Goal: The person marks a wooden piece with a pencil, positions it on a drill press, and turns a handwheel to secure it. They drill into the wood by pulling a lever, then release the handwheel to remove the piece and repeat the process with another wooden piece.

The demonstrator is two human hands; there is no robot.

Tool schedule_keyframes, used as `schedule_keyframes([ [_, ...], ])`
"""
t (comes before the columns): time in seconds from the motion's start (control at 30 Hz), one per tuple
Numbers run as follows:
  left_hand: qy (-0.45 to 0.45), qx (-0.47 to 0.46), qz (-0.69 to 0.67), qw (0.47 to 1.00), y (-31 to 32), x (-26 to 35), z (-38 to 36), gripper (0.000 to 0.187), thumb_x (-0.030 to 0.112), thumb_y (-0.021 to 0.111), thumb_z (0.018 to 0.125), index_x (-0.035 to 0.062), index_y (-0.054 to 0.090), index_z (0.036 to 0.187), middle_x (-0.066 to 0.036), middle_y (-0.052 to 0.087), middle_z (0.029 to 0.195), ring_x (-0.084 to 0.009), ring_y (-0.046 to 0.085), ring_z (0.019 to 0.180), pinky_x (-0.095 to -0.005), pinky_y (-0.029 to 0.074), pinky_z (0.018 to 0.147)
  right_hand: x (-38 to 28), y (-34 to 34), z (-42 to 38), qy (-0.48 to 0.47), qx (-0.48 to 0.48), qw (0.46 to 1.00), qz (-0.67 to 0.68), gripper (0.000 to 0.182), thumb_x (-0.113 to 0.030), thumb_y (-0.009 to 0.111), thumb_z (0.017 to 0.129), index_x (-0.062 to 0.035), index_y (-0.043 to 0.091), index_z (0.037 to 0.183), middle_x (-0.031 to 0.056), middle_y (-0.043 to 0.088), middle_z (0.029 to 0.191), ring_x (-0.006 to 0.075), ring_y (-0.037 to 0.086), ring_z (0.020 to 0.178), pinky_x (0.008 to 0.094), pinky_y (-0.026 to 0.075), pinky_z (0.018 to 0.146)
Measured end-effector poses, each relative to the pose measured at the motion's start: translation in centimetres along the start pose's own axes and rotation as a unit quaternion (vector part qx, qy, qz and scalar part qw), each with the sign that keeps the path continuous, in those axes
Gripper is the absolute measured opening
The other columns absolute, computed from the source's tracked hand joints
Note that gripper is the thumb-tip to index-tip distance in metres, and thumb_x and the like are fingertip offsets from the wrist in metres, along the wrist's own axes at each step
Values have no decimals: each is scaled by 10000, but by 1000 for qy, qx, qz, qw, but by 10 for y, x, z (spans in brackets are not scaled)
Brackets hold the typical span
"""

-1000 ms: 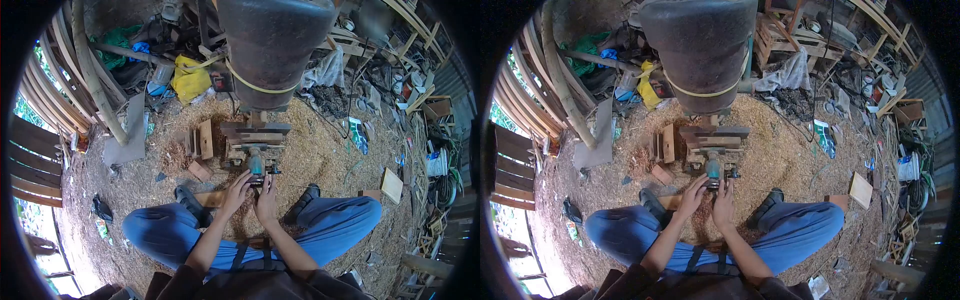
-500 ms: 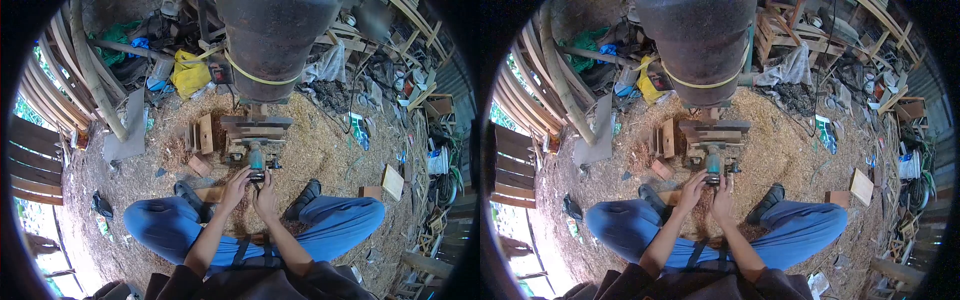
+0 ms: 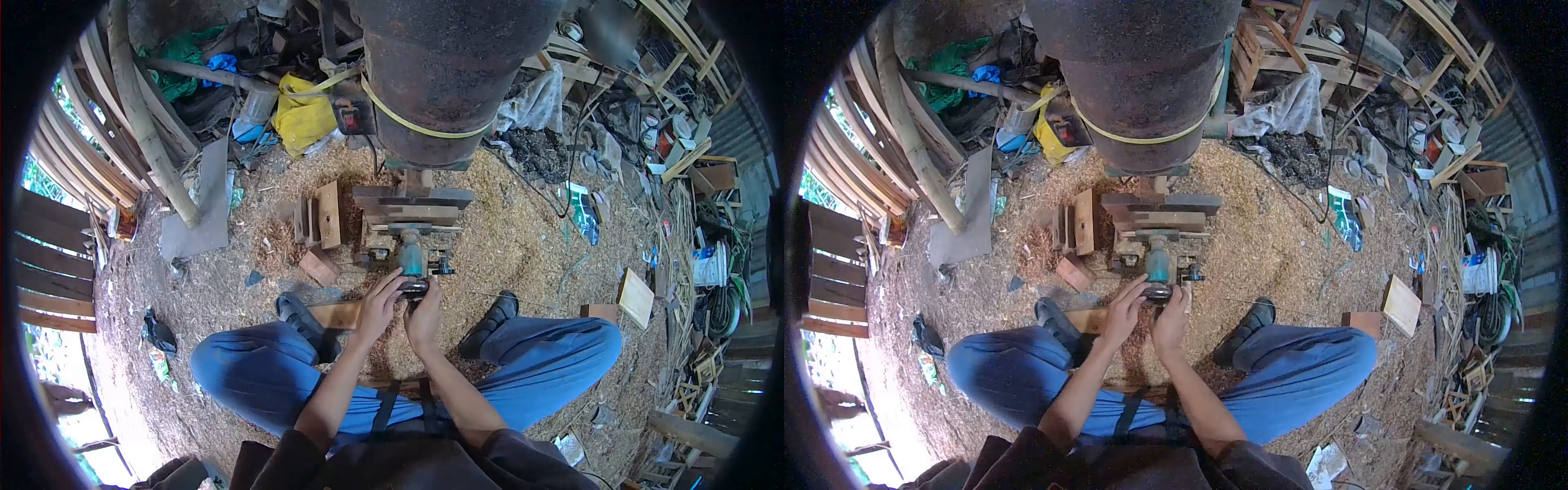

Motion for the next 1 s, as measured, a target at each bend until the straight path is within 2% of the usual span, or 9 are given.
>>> schedule_keyframes([
  [0.37,9,-7,3,1000,-6,-4,4,310,18,618,953,20,650,1261,-172,620,1373,-384,613,1223,-435,504,1028,5,-7,6,22,-86,996,21,746,9,709,772,-9,366,1434,284,441,1361,504,503,1226,530,468,993],
  [0.43,-11,5,-24,1000,-7,-1,1,317,41,631,959,26,648,1275,-169,623,1373,-375,615,1227,-422,504,1030,-2,-15,2,-151,28,988,-2,753,-54,730,777,-17,371,1438,279,450,1338,499,457,1263,546,424,1022],
  [0.5,-41,3,-36,998,-10,-1,0,339,91,651,963,35,642,1297,-161,627,1376,-361,600,1259,-420,478,1064,6,-28,-3,-176,43,983,41,705,-129,733,792,-36,407,1410,286,436,1321,467,453,1238,535,413,997],
  [0.6,-18,-10,18,1000,-20,1,4,357,141,670,956,51,655,1301,-150,633,1375,-345,580,1294,-427,447,1102,16,-38,-10,-273,109,954,-56,528,-125,736,799,-38,509,1267,231,497,1246,400,526,1099,473,434,955],
  [0.67,-38,-67,27,997,-30,6,10,343,174,684,948,61,687,1272,-139,660,1342,-334,559,1324,-435,420,1129,18,-18,-8,-442,-161,881,-58,331,-135,750,793,-55,612,1082,146,601,1048,322,568,960,417,457,884],
  [0.7,-38,-68,28,997,-34,0,9,343,174,684,948,61,687,1272,-139,660,1342,-334,559,1324,-435,420,1129,18,-16,-3,-442,-160,881,-58,331,-135,750,793,-55,612,1082,146,601,1048,322,568,960,417,457,884],
  [0.77,-46,-64,45,996,-46,-17,5,320,178,701,934,67,716,1234,-128,685,1303,-332,559,1322,-435,425,1126,14,-9,3,-517,-212,829,-4,207,-127,758,778,-51,660,943,76,618,804,278,610,797,398,493,777],
  [0.97,-77,-56,24,995,-58,-30,-7,302,172,703,934,57,726,1212,-130,697,1279,-323,573,1306,-423,429,1122,-7,14,9,-475,-202,842,157,116,-127,732,782,-54,675,850,89,586,609,259,610,539,384,483,522],
  [1.0,-82,-65,22,994,-57,-30,-7,291,162,699,937,50,727,1204,-130,700,1273,-320,574,1305,-420,429,1121,-9,12,7,-437,-187,870,128,154,-199,723,820,-78,644,766,105,629,609,285,649,558,403,540,537],
])
Point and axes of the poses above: each hand's wrist, its own z-axis towards the middle knuckle, its own y-axis out of the palm, x = y × z, the point moved 3 cm from there along z, towards the middle knuckle
